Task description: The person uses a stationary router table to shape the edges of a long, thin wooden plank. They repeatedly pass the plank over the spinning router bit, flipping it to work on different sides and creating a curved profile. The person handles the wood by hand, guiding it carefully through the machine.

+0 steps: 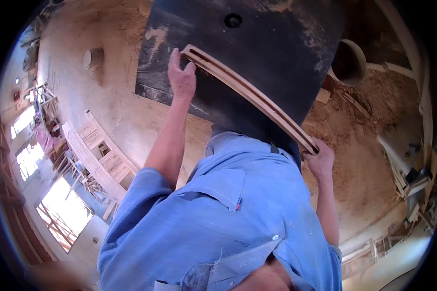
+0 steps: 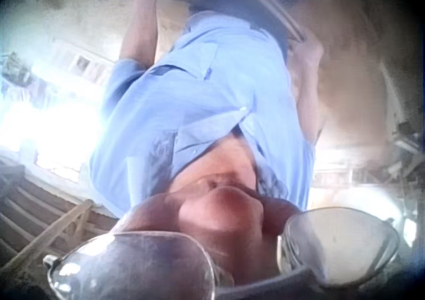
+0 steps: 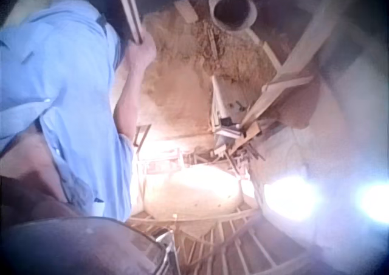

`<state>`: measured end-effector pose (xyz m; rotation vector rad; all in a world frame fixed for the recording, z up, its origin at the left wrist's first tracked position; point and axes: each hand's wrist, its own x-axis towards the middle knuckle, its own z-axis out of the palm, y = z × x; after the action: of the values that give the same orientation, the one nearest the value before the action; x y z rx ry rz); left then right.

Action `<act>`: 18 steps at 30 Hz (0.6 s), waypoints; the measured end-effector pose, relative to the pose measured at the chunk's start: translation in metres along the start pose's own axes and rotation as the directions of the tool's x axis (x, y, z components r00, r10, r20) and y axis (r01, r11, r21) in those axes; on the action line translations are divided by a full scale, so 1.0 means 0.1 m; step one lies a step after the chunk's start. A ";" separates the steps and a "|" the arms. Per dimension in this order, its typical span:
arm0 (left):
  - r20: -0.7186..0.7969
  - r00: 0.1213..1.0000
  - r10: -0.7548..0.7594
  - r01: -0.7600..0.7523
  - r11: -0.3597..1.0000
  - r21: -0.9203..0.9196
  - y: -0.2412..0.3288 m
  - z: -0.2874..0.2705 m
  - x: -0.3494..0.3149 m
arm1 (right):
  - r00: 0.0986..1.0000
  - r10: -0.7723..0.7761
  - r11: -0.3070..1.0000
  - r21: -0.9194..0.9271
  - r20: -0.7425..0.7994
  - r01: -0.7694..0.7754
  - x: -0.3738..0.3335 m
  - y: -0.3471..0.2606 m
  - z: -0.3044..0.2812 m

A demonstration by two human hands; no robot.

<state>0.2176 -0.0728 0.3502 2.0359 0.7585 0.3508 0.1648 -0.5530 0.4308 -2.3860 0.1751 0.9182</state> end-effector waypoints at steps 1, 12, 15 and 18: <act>-0.011 1.000 0.000 0.001 0.999 0.035 0.01 0.04 0.01 | 1.000 -0.009 0.999 0.049 -0.024 0.010 0.03 -0.05 -0.12; -0.099 0.963 0.252 -0.191 0.890 0.414 0.27 0.71 0.40 | 0.916 0.210 0.882 0.471 -0.342 -0.026 0.40 0.86 0.20; -0.119 0.946 0.303 -0.214 0.853 0.475 0.27 0.85 0.50 | 0.845 0.290 0.848 0.529 -0.450 -0.009 0.44 0.55 0.34; -0.082 0.952 0.297 -0.236 0.874 0.425 0.23 0.86 0.59 | 0.831 0.296 0.849 0.528 -0.471 -0.003 0.39 0.68 0.50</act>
<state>0.3166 -0.1014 0.3197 2.5498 0.6778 0.5378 0.1442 -0.5782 0.3442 -2.0682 0.7480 0.1799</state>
